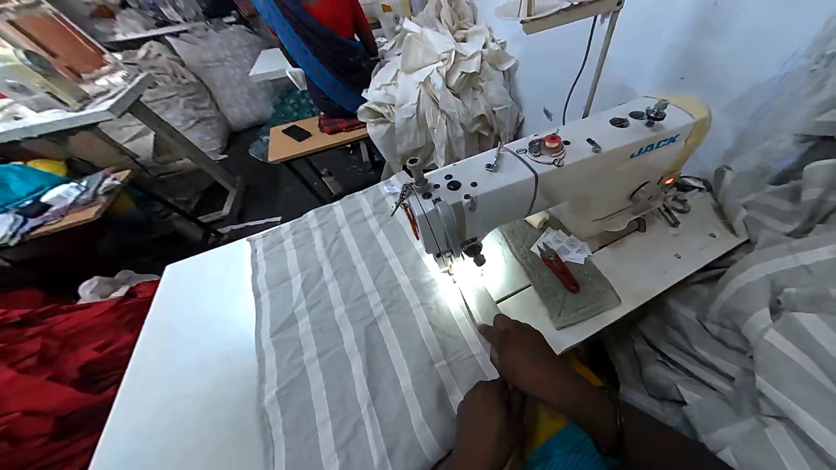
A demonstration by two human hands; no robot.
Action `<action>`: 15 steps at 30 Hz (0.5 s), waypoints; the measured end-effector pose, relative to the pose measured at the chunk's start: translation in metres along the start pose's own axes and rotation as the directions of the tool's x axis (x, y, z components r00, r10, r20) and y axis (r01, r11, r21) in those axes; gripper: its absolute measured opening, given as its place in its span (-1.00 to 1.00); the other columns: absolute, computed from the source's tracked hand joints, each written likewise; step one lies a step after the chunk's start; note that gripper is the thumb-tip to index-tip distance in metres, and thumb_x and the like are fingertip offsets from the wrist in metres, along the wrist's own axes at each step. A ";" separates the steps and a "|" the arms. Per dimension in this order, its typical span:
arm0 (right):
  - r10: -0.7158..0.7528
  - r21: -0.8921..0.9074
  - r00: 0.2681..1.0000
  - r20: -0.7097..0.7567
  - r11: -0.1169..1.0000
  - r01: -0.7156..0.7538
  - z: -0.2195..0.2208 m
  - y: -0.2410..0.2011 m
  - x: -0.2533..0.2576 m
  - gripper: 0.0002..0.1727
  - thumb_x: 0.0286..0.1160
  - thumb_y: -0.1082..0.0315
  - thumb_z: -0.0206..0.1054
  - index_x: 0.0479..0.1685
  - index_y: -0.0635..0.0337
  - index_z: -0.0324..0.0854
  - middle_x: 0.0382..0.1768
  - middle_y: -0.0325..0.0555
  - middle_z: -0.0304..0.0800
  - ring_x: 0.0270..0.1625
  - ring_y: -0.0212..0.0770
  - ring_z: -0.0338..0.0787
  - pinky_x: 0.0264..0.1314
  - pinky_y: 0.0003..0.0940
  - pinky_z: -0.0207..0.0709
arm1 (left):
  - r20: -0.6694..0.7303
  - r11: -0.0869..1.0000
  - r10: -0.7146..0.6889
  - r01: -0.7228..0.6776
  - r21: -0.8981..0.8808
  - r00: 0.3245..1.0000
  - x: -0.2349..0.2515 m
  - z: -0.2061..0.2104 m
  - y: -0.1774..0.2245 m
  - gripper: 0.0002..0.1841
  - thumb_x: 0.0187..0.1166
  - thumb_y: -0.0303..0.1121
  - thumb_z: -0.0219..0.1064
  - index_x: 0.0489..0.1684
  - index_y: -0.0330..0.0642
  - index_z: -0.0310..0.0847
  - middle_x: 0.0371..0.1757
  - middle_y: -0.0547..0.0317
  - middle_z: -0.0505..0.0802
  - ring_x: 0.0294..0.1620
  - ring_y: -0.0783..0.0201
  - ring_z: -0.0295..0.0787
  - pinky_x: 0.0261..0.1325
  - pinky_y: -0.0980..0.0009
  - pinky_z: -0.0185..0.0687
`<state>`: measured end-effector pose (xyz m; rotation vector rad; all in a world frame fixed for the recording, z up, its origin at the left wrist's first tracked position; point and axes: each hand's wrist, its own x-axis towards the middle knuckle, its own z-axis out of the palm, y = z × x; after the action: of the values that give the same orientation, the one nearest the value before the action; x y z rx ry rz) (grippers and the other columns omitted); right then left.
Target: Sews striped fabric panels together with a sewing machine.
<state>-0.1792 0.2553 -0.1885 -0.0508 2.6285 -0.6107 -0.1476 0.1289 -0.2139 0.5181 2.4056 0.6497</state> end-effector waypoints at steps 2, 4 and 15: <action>-0.002 0.010 1.000 -0.007 1.000 0.002 -0.005 0.001 0.007 -0.53 0.71 0.39 0.07 0.56 0.14 0.57 0.25 0.16 0.66 0.28 0.13 0.72 0.28 0.02 0.61 | -0.054 0.999 -0.023 0.025 0.034 0.998 0.004 -0.007 0.000 -0.47 0.76 -0.05 -0.02 -0.33 -0.30 0.72 -0.37 -0.09 0.81 -0.14 -0.12 0.85 -0.10 -0.16 0.65; -0.009 0.025 1.000 -0.029 1.000 0.010 -0.010 0.002 0.013 -0.55 0.70 0.38 0.10 0.51 0.13 0.62 0.22 0.14 0.67 0.25 0.11 0.73 0.26 0.01 0.61 | -0.084 0.998 -0.049 0.053 0.042 0.995 0.010 -0.016 -0.001 -0.44 0.77 0.00 -0.06 -0.27 -0.27 0.76 -0.31 -0.11 0.84 -0.08 -0.14 0.85 -0.05 -0.19 0.65; -0.264 0.055 0.962 0.068 0.964 0.261 -0.028 0.031 0.034 -0.64 0.59 0.39 0.25 0.30 0.10 0.79 0.14 0.15 0.85 0.28 0.16 0.76 0.37 0.21 0.53 | -0.575 0.997 0.020 0.029 0.076 0.818 0.007 -0.021 -0.050 -0.40 0.62 0.24 0.12 -0.21 -0.11 0.87 -0.12 0.00 0.91 0.05 -0.11 0.85 0.15 -0.25 0.66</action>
<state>-0.2204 0.2903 -0.1928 -0.4065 2.5532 -0.7411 -0.1765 0.0856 -0.2295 0.3814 3.0144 0.7974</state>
